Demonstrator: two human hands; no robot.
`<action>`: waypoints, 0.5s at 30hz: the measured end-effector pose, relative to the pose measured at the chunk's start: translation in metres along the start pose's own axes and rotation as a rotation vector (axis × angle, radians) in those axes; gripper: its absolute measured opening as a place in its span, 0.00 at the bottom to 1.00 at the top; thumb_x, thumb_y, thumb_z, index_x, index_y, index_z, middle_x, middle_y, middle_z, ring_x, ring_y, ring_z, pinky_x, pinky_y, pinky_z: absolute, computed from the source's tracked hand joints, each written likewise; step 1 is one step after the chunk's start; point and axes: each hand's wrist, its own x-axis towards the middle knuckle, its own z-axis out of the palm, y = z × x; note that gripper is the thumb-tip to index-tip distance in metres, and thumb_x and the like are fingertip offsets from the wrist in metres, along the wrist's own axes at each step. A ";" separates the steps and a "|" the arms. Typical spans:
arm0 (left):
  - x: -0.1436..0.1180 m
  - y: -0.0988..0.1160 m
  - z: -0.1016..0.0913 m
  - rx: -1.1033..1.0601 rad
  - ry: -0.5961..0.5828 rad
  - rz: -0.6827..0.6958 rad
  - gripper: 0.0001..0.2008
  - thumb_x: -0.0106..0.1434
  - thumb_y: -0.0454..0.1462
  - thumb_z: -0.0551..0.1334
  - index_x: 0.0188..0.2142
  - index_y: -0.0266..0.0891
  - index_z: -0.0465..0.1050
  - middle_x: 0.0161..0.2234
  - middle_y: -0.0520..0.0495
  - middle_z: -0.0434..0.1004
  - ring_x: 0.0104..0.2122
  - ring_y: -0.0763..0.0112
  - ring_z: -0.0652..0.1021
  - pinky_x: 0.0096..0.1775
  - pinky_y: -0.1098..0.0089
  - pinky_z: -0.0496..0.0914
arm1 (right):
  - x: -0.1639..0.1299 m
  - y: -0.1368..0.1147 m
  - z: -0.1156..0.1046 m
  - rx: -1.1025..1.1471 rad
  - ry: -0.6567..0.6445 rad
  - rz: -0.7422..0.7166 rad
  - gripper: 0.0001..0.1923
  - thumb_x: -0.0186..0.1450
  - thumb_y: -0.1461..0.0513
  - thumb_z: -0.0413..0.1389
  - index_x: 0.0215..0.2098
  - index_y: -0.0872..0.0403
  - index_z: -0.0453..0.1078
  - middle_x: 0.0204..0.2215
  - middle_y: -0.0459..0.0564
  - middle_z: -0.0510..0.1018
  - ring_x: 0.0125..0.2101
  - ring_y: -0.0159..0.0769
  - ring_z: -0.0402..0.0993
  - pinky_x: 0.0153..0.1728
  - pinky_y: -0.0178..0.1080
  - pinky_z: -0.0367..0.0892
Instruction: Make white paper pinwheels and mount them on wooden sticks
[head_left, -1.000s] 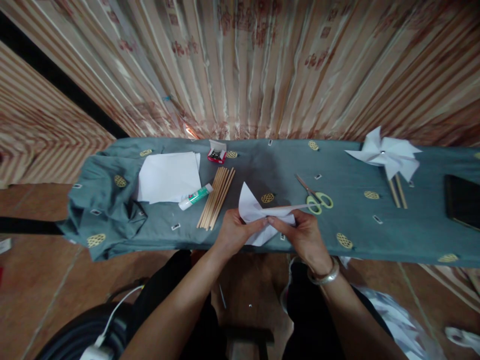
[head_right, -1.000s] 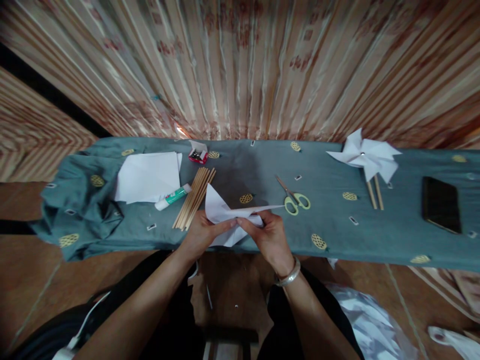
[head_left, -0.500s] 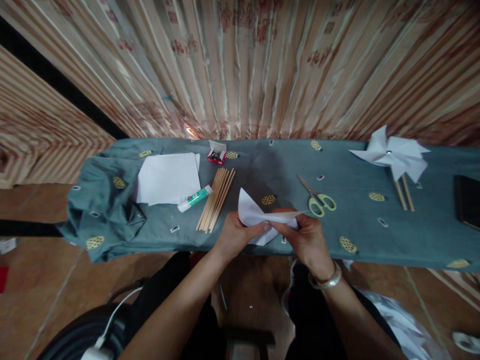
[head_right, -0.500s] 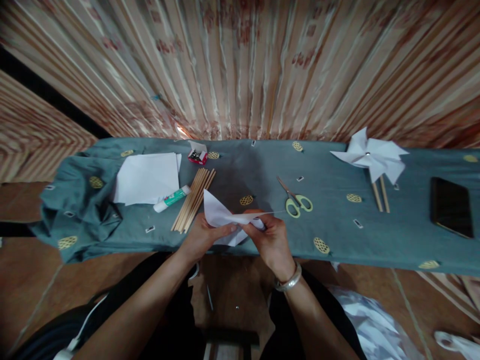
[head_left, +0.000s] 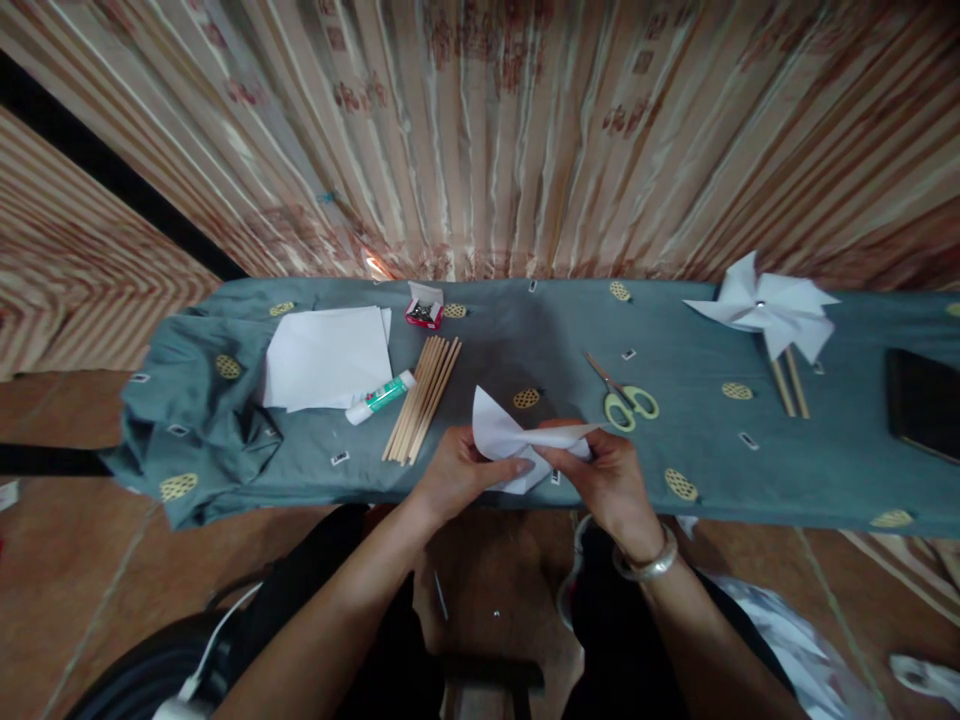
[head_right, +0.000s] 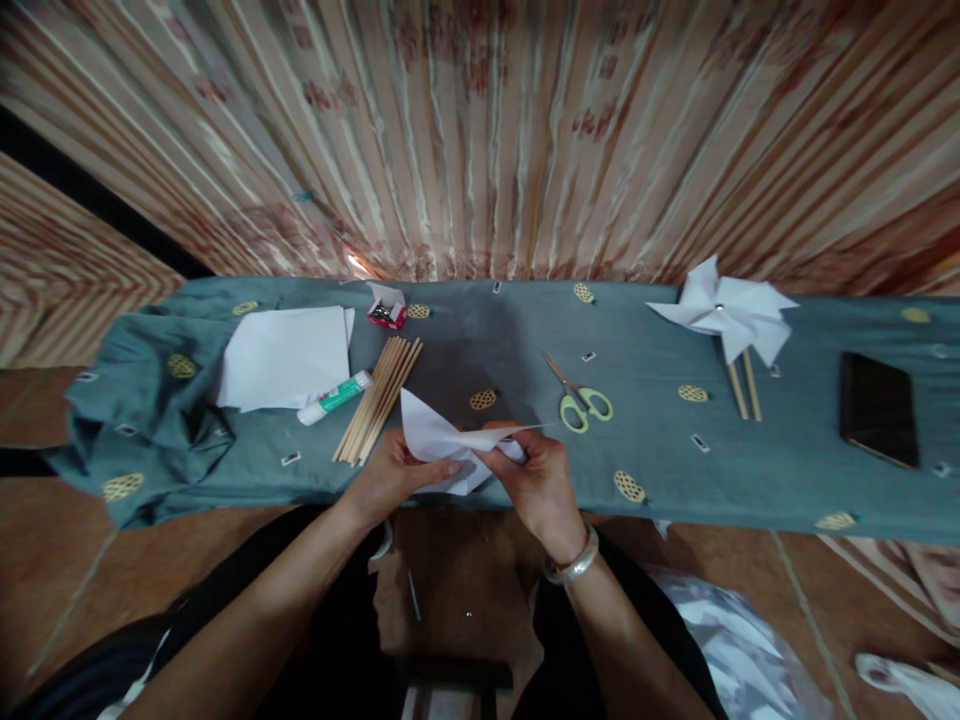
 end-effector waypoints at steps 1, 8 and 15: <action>0.000 0.003 -0.006 0.007 -0.009 0.030 0.20 0.41 0.42 0.75 0.33 0.34 0.80 0.32 0.46 0.82 0.33 0.65 0.80 0.39 0.67 0.73 | 0.000 -0.001 -0.002 0.007 0.007 0.007 0.10 0.49 0.57 0.66 0.28 0.54 0.80 0.22 0.47 0.80 0.21 0.32 0.69 0.22 0.34 0.64; 0.029 0.011 -0.062 0.469 0.348 0.401 0.17 0.55 0.43 0.66 0.41 0.36 0.79 0.40 0.42 0.81 0.38 0.63 0.79 0.44 0.63 0.73 | -0.003 -0.003 -0.010 0.011 0.040 -0.026 0.11 0.49 0.56 0.66 0.28 0.54 0.80 0.19 0.45 0.77 0.19 0.29 0.64 0.19 0.32 0.61; 0.053 0.012 -0.069 1.419 0.386 0.419 0.12 0.63 0.33 0.56 0.42 0.36 0.76 0.43 0.39 0.76 0.44 0.59 0.77 0.44 0.66 0.70 | -0.010 -0.004 -0.004 0.007 -0.050 -0.060 0.09 0.53 0.56 0.65 0.29 0.53 0.80 0.24 0.47 0.80 0.22 0.32 0.69 0.24 0.34 0.66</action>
